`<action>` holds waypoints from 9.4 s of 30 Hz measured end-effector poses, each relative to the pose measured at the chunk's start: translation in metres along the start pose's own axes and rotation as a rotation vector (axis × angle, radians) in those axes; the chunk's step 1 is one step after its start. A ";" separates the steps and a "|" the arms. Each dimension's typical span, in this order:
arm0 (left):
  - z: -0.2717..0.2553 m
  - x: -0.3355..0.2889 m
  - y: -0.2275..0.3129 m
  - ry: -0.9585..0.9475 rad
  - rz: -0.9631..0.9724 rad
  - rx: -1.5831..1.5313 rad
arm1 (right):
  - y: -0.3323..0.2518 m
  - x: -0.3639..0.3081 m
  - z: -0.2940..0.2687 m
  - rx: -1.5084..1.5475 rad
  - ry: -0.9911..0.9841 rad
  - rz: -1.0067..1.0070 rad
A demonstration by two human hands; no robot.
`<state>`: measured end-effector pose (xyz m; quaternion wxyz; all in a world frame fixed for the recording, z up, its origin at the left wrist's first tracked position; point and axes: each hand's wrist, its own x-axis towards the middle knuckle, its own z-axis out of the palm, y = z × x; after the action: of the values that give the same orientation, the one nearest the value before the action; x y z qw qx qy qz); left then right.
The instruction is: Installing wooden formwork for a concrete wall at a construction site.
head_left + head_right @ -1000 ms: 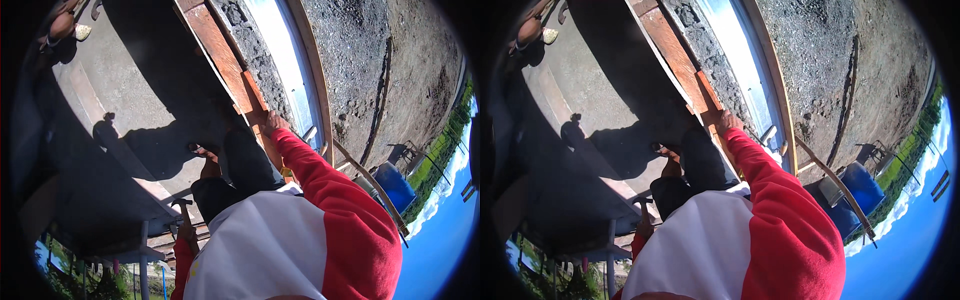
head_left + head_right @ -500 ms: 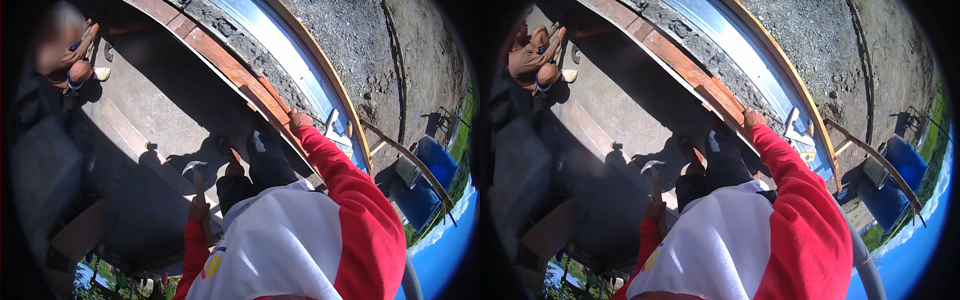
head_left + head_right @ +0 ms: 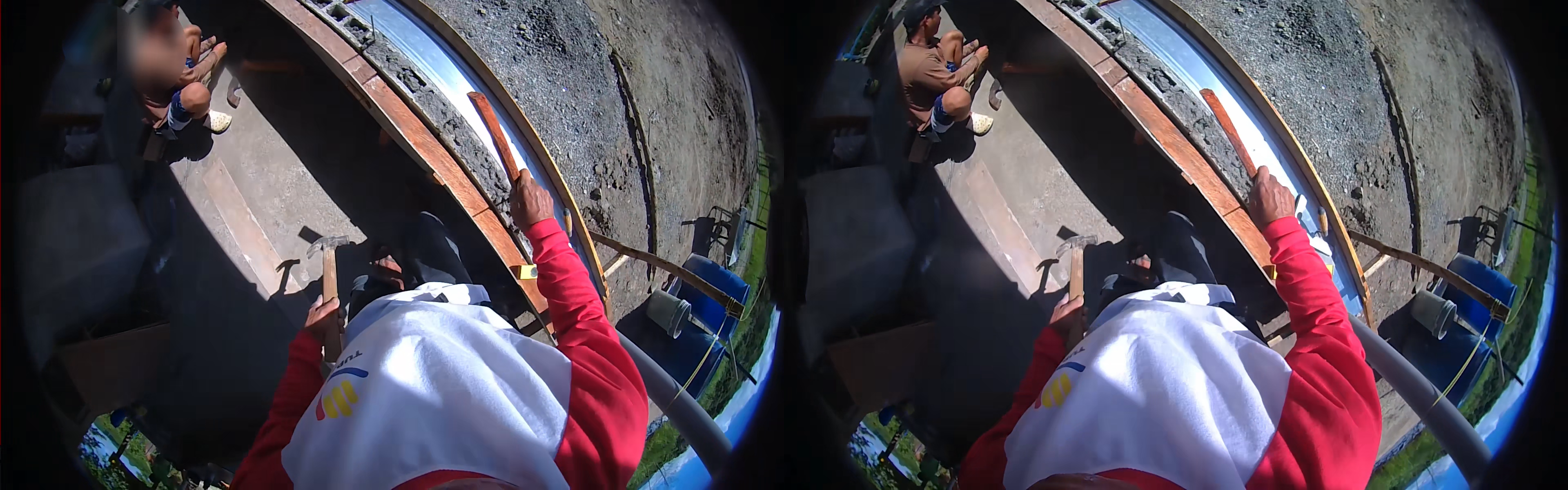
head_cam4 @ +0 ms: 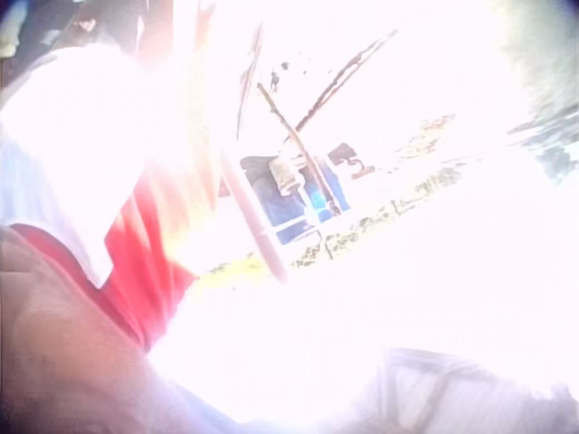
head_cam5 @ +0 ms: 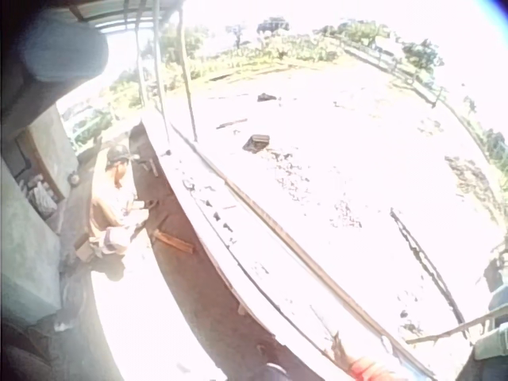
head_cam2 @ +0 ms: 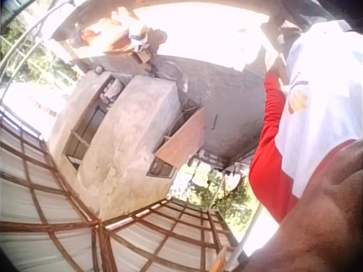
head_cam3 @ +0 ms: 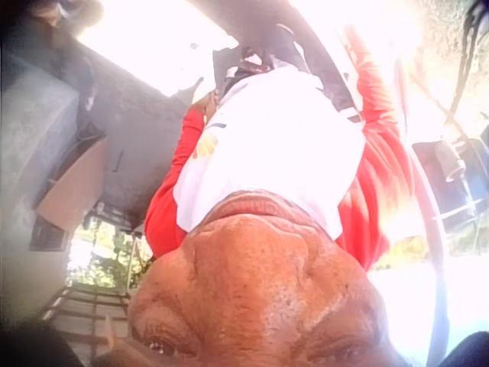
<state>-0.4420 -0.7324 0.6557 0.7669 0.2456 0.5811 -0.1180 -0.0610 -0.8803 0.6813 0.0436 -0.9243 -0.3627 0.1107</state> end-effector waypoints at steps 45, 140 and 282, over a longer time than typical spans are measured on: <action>0.003 0.179 0.244 -0.419 -0.348 0.063 | -0.116 0.069 0.046 0.079 -0.587 0.091; -0.320 0.321 0.628 0.131 -0.316 0.794 | -0.500 1.035 0.238 -0.212 0.213 0.038; 0.112 0.308 0.055 -0.458 0.226 -1.144 | -0.221 0.275 0.363 -1.121 -0.715 -1.019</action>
<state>-0.2316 -0.7114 0.3989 0.8898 -0.1753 0.3435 0.2439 -0.0968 -0.5309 0.3169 -0.4952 -0.4411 -0.7295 0.1673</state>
